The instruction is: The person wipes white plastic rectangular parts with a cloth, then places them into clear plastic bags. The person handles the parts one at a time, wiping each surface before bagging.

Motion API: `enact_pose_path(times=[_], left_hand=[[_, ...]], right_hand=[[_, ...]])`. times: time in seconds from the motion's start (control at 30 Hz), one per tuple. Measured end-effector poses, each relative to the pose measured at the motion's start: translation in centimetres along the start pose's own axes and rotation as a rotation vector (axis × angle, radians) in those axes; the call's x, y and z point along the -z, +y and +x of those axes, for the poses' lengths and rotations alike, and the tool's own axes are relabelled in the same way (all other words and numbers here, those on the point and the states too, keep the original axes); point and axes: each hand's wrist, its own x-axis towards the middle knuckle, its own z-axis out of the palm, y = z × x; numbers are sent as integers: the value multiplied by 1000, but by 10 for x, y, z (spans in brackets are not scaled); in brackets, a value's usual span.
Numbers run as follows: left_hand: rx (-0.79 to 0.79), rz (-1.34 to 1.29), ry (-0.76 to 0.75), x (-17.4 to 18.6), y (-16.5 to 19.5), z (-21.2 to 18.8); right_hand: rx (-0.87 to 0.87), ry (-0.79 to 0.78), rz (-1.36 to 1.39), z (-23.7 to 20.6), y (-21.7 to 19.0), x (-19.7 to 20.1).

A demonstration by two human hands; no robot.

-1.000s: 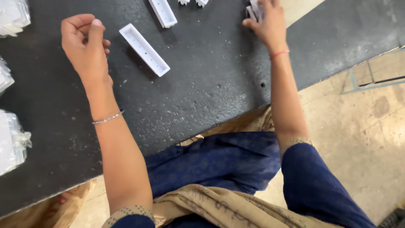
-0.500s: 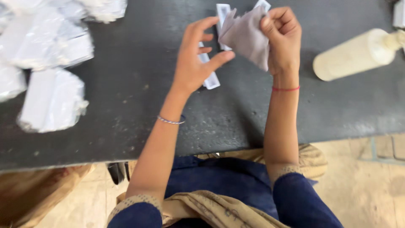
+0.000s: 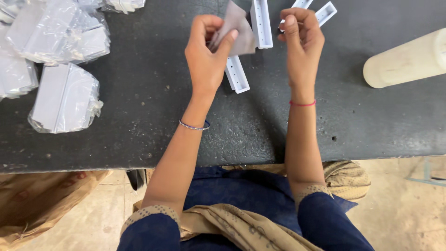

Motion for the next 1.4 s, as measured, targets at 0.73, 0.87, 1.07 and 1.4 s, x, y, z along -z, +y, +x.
enact_pose_path(times=[0.73, 0.87, 1.07, 1.4], left_hand=[[72, -149, -113, -1, -16, -2], [328, -98, -116, 1, -14, 0], [578, -633, -236, 1, -18, 0], [420, -526, -311, 0, -37, 1]], right_hand=[[-163, -146, 341, -20, 8, -41], [-84, -112, 266, -27, 9, -48], [-91, -74, 405, -29, 6, -54], [-86, -142, 553, -35, 7, -54]])
